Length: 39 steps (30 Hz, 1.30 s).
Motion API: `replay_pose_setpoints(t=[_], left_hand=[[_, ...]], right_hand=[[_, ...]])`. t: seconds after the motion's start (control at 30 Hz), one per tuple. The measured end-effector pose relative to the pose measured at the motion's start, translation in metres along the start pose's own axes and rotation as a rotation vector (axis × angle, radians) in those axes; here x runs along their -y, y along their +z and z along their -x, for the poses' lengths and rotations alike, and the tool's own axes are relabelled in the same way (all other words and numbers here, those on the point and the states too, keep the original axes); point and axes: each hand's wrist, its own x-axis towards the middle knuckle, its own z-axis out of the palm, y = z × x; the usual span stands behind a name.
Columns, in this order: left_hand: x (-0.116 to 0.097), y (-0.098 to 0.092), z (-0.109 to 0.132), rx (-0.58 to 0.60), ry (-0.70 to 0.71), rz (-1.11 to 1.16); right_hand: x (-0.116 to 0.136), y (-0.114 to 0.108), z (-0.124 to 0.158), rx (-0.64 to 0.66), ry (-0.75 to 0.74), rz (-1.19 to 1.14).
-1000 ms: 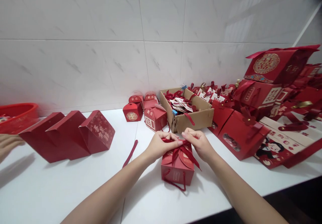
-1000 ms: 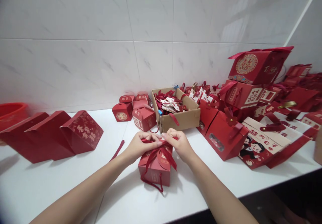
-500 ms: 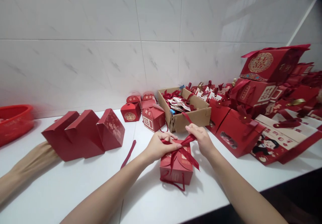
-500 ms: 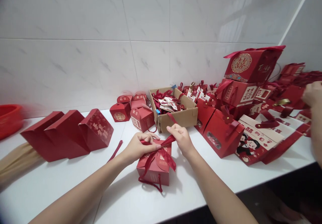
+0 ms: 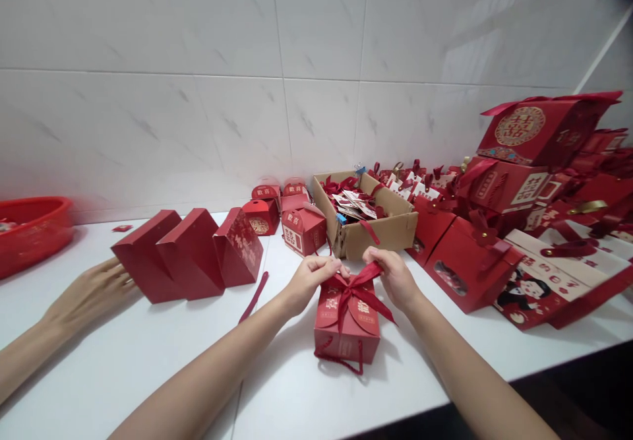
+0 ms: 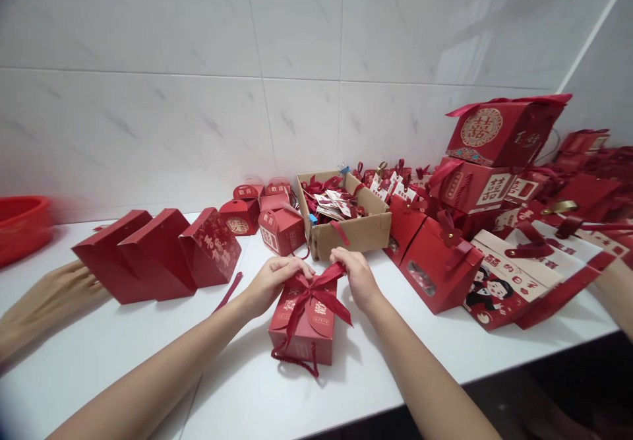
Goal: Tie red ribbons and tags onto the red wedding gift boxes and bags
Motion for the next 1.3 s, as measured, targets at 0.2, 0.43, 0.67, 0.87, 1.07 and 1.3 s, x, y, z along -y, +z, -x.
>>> replay_pose_setpoints(t=[0.2, 0.43, 0.67, 0.87, 1.07, 1.3], left_hand=[[0.002, -0.002, -0.001, -0.026, -0.008, 0.146], [-0.004, -0.004, 0.001, -0.070, 0.031, 0.164], [0.026, -0.011, -0.001, -0.106, -0.047, 0.170], [0.047, -0.007, -0.003, -0.146, -0.075, 0.068], [0.048, -0.004, -0.002, -0.186, -0.021, -0.037], [0.055, -0.009, -0.001, -0.215, 0.052, -0.183]], right_hand=[[-0.004, -0.002, -0.002, 0.019, -0.022, -0.064], [-0.008, -0.006, -0.005, -0.037, -0.070, -0.063], [-0.011, -0.005, -0.005, 0.000, -0.083, -0.043], [-0.006, -0.009, 0.004, 0.045, -0.039, -0.037], [-0.018, -0.036, 0.068, 0.273, -0.012, 0.163], [-0.026, -0.014, 0.094, 0.244, 0.187, 0.257]])
